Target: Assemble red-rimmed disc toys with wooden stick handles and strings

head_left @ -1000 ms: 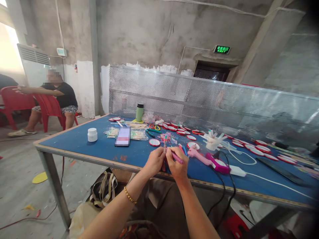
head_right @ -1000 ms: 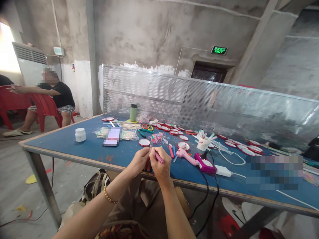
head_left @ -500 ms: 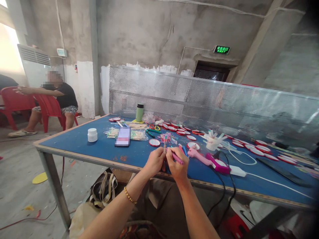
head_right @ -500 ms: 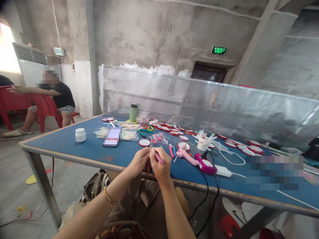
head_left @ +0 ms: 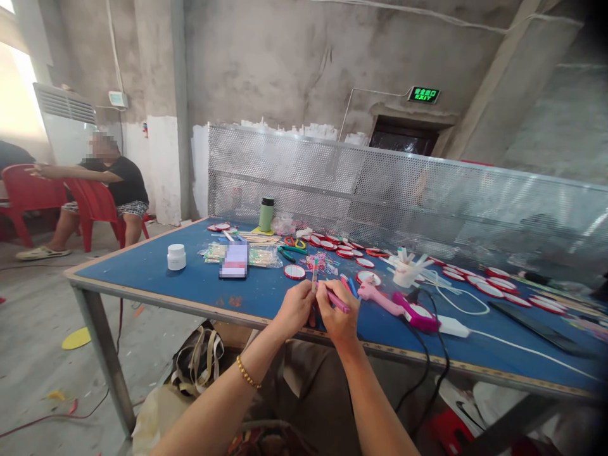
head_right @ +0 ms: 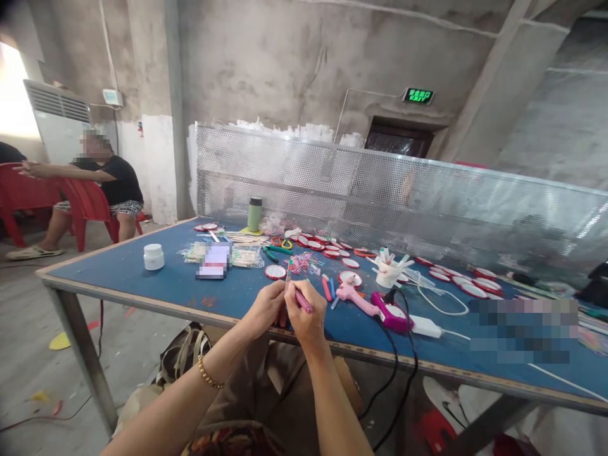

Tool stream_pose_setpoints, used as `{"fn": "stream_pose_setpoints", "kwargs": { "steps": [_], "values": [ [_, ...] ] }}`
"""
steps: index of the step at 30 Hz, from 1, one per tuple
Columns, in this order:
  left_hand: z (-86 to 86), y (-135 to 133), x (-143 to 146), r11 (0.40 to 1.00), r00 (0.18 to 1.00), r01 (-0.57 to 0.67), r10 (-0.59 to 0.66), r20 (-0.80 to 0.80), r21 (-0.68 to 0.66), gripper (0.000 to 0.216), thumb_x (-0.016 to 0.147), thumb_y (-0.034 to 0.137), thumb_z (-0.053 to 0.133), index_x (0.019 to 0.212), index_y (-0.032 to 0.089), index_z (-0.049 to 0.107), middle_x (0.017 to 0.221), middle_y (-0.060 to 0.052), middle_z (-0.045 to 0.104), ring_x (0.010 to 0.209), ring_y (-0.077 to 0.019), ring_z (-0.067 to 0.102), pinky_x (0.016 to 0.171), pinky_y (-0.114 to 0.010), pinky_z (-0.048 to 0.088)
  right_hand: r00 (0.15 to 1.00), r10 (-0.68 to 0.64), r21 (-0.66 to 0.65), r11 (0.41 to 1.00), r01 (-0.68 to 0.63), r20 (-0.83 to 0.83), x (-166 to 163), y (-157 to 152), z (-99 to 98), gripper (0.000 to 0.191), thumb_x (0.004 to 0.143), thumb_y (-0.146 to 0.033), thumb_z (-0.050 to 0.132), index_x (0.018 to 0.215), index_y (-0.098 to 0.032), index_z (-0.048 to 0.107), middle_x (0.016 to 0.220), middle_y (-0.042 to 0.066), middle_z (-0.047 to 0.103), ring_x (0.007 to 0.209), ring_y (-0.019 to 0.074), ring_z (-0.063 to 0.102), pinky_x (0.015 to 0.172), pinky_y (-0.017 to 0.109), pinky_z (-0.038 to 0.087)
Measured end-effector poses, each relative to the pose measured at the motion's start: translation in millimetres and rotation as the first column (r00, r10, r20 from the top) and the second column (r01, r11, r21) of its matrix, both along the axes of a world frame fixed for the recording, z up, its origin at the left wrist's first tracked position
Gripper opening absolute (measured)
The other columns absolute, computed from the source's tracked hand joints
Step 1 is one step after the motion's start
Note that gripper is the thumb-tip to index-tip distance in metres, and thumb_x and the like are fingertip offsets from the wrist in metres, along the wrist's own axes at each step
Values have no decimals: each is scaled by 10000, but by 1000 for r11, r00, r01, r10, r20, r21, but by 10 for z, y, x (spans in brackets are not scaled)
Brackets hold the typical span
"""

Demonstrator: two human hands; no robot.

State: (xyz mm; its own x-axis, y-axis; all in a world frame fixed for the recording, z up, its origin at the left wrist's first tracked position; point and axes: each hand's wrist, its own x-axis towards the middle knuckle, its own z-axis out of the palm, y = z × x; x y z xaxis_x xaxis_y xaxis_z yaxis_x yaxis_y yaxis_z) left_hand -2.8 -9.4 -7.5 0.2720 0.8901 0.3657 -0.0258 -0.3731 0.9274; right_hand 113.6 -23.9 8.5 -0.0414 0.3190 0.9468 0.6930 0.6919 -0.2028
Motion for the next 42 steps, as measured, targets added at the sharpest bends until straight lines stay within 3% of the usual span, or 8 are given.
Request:
{"fn": "stream_pose_setpoints", "kwargs": {
  "steps": [42],
  "values": [
    [-1, 7, 4, 1000, 1000, 10, -10, 22, 4, 379, 938, 537, 429, 756, 206, 466, 519, 62, 495, 374, -99, 523, 366, -186, 307, 999, -30, 22, 999, 31, -35, 0, 6, -7, 233, 959, -242, 549, 729, -207, 571, 626, -16, 599, 542, 119, 543, 560, 241, 431]
  ]
}}
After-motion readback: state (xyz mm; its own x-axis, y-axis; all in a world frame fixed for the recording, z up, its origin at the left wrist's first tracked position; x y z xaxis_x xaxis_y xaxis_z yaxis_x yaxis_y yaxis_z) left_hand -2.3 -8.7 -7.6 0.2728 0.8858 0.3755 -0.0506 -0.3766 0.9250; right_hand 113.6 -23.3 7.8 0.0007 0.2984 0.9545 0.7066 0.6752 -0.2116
